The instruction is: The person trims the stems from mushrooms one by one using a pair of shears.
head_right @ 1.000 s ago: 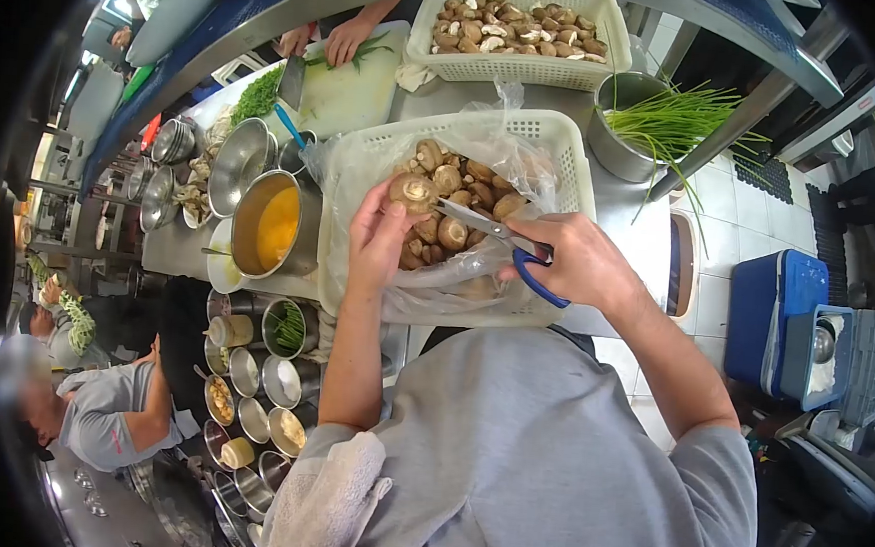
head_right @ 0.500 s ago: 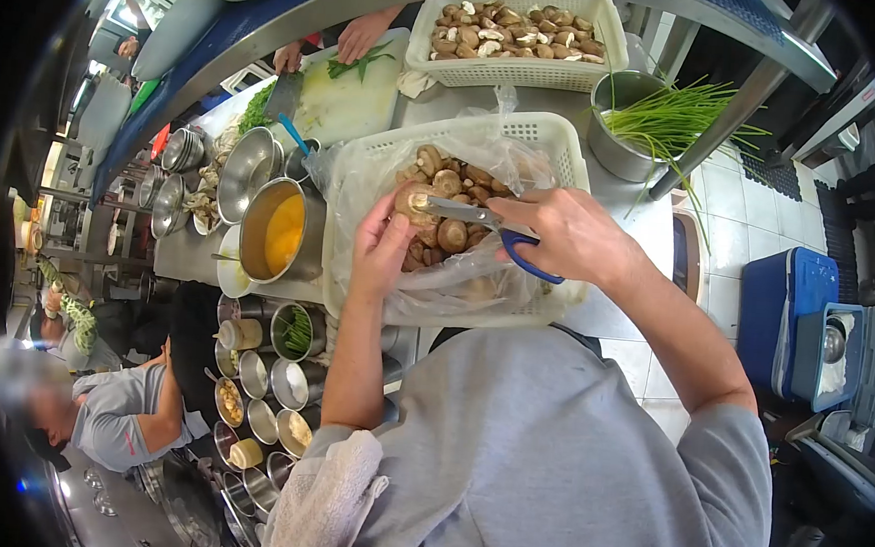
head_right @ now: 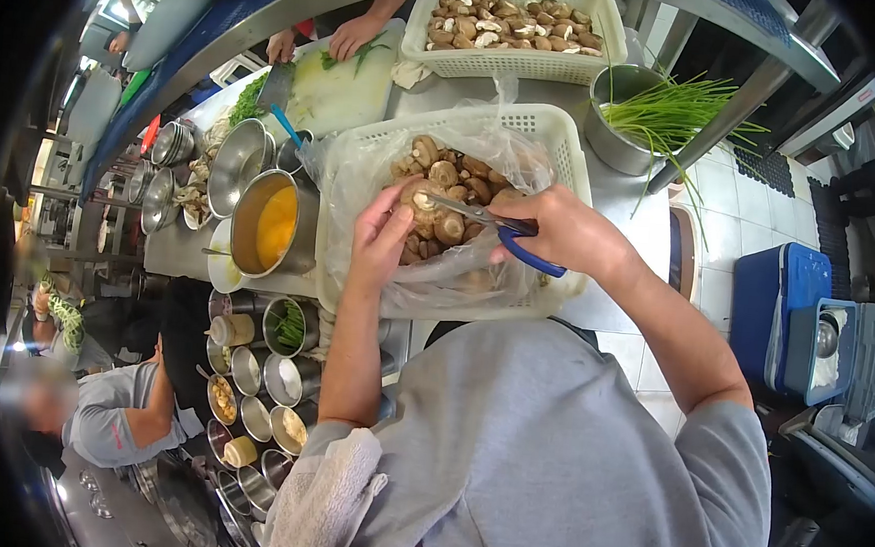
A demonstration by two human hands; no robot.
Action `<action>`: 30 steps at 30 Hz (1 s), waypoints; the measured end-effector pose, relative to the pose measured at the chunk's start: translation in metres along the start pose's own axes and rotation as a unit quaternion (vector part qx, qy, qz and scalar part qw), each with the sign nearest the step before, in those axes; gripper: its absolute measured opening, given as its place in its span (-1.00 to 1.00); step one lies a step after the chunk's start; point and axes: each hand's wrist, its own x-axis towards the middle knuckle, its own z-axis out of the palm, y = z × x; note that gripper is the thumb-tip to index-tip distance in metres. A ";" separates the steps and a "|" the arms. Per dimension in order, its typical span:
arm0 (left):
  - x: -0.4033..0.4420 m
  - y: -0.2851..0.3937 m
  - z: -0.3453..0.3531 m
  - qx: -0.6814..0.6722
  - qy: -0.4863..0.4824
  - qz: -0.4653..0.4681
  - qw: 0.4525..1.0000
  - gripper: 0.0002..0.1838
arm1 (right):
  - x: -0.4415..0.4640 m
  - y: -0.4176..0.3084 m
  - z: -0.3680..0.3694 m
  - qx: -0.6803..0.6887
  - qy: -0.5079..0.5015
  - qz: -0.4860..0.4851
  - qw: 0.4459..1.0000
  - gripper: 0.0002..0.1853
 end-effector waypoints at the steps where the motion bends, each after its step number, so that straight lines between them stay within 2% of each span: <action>1: 0.001 0.001 -0.001 0.001 0.006 -0.004 1.000 -0.50 | 0.001 0.004 0.001 0.037 -0.017 0.021 0.999 -0.42; 4: 0.005 0.007 0.000 -0.027 0.057 -0.041 0.997 -0.54 | 0.003 0.013 0.001 0.177 -0.039 0.102 0.978 -0.38; 6: 0.006 0.007 0.000 -0.019 0.084 -0.010 0.996 -0.54 | -0.001 0.010 -0.001 0.304 -0.018 0.181 0.935 -0.36; 7: 0.005 0.007 -0.001 -0.014 0.099 0.005 0.995 -0.54 | -0.001 0.008 -0.005 0.307 -0.019 0.206 0.929 -0.36; 10: 0.006 -0.006 -0.012 0.048 0.136 0.060 0.988 -0.50 | -0.002 0.003 0.001 0.322 0.017 0.198 0.926 -0.36; 13: 0.007 -0.011 -0.015 0.052 0.173 0.065 0.981 -0.50 | -0.007 0.007 0.019 0.314 0.026 0.175 0.933 -0.35; 15: 0.006 0.003 -0.006 -0.116 0.174 0.029 0.977 -0.50 | -0.010 0.005 0.029 0.271 0.031 0.147 0.951 -0.28; 16: 0.006 0.011 -0.002 -0.199 0.171 0.014 0.965 -0.50 | -0.010 0.005 0.032 0.238 0.041 0.104 0.965 -0.27; 18: 0.007 0.013 0.000 -0.188 0.173 0.025 0.967 -0.51 | -0.007 0.004 0.035 0.168 0.065 0.015 0.984 -0.25; 22: 0.010 0.009 0.008 -0.109 0.158 0.091 0.977 -0.49 | -0.004 -0.007 0.030 0.256 0.020 0.080 0.963 -0.23; 23: 0.010 0.009 0.011 -0.093 0.156 0.108 0.977 -0.48 | -0.002 -0.009 0.025 0.271 -0.025 0.099 0.957 -0.19; 26: 0.009 0.015 0.018 -0.055 0.144 0.139 0.978 -0.47 | 0.005 -0.007 0.022 0.309 -0.075 0.081 0.945 -0.17; 30: 0.008 0.016 0.013 -0.033 0.116 0.157 0.980 -0.47 | 0.012 -0.013 0.022 0.333 -0.089 0.087 0.935 -0.11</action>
